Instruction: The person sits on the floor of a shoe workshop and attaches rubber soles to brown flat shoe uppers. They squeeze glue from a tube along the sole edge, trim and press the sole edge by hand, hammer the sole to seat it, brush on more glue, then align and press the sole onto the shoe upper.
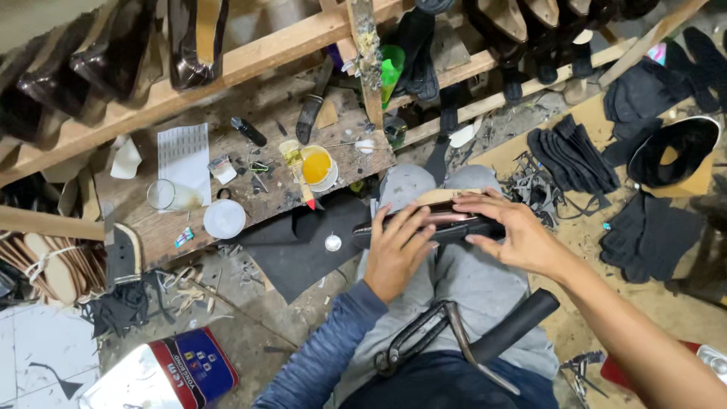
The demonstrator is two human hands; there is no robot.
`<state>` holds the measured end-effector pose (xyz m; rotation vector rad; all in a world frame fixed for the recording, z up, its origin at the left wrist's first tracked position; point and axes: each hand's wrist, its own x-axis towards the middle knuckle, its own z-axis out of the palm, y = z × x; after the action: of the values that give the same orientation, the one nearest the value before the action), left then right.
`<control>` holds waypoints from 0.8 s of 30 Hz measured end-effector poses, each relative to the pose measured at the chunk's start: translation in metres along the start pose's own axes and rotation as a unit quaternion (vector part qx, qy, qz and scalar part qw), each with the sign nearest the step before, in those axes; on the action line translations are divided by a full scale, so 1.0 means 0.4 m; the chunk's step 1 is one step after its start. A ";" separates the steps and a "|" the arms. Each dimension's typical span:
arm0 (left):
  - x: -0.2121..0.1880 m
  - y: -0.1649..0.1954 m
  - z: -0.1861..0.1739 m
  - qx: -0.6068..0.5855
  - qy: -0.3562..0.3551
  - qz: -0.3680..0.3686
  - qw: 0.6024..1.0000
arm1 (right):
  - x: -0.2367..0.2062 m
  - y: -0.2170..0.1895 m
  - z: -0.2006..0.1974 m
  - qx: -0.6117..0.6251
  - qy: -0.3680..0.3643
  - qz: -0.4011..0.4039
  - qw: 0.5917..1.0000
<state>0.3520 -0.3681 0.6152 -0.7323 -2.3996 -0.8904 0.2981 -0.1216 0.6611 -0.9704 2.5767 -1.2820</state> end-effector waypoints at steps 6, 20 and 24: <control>-0.005 0.004 0.027 -0.009 0.023 -0.031 0.999 | -0.010 0.021 0.058 -0.024 0.065 -0.044 0.997; 0.030 0.002 0.043 -0.019 0.052 -0.073 0.996 | 0.012 0.060 0.098 -0.019 0.144 0.021 0.989; 0.047 -0.008 0.044 -0.019 0.049 -0.087 0.995 | 0.027 0.056 0.100 0.105 0.169 0.106 0.974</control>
<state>0.3317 -0.3520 0.6128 -0.4867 -2.3924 -1.0199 0.2926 -0.1454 0.6206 -0.4576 2.6114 -1.7364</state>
